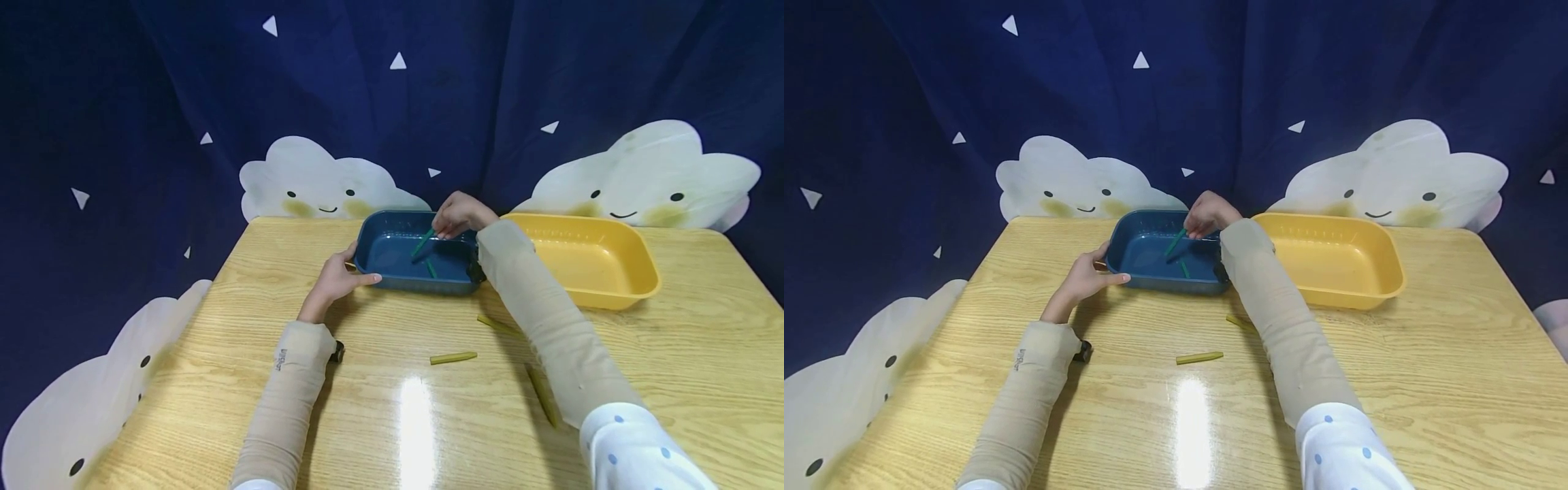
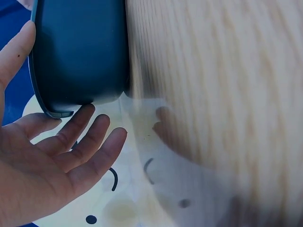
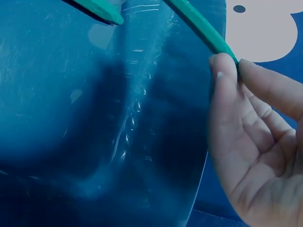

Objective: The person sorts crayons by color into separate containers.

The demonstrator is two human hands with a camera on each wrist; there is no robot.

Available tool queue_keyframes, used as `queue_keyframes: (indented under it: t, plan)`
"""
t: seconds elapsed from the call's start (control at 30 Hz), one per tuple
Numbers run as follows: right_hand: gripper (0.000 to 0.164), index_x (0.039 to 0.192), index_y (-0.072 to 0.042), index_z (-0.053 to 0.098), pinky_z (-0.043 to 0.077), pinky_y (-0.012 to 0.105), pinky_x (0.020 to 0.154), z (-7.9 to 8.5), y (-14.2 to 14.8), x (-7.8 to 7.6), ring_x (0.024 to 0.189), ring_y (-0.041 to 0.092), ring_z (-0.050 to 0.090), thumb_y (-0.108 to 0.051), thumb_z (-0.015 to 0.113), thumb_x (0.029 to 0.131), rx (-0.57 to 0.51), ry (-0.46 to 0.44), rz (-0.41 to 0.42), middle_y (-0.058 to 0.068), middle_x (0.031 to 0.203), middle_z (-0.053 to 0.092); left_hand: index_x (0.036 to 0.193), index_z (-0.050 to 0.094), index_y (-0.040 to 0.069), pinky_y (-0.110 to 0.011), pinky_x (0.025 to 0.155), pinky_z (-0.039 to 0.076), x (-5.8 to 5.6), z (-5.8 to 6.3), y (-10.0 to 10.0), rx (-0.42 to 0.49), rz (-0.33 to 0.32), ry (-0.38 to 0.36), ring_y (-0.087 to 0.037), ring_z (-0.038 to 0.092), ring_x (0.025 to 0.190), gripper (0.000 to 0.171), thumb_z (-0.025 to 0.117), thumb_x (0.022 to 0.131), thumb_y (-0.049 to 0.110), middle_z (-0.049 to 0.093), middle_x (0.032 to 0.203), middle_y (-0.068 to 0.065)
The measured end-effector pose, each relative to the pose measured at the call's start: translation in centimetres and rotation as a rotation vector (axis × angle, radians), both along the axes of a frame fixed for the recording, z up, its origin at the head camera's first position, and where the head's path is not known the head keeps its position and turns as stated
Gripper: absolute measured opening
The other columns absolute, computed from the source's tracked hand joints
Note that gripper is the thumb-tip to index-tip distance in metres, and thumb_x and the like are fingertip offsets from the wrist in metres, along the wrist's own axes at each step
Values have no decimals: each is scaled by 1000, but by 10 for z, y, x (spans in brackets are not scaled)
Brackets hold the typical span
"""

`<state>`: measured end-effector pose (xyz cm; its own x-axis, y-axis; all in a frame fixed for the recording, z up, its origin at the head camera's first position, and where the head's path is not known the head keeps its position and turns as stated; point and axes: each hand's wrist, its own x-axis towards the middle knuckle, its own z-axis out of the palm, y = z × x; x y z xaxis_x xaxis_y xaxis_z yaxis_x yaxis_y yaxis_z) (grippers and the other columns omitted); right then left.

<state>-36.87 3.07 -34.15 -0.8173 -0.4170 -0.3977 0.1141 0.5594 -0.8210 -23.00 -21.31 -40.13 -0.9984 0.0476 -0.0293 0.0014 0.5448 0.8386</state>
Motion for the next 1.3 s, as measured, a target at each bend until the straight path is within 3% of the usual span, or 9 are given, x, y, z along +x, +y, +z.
queue_keyframes:
  t: [0.17,0.47,0.63,0.87,1.3]
  plan:
    - [17,97,13,64,53,34,65,0,-1,0,57,16,60,7,54,84,38,-6,-17,10,67,63,144,24,6,-38,84,44,-1,-1,-1,-5,-7,4,-28,51,103,89,77,74,22,52,121,-17]
    - [20,99,12,64,53,37,68,1,6,-2,67,24,65,3,54,84,91,-24,74,18,79,65,144,25,5,-38,86,44,-1,0,0,1,-4,1,-28,50,104,89,77,73,21,51,123,-17]
    - [26,107,13,61,52,39,72,4,5,1,70,24,65,0,54,86,113,3,48,18,83,66,143,26,5,-38,84,44,-1,1,1,-7,-3,9,-29,51,103,88,77,74,22,52,123,-18]
    - [26,109,13,60,53,37,69,15,6,12,65,21,64,0,56,87,41,3,69,14,76,66,143,27,5,-39,82,43,0,1,0,-17,-8,16,-30,51,101,87,77,74,21,53,121,-18]
    - [27,107,10,61,53,35,67,24,32,42,67,19,65,-8,62,86,-99,71,122,13,81,67,143,27,7,-38,81,43,-1,0,0,-21,-3,5,-29,51,101,86,76,75,24,53,121,-16]
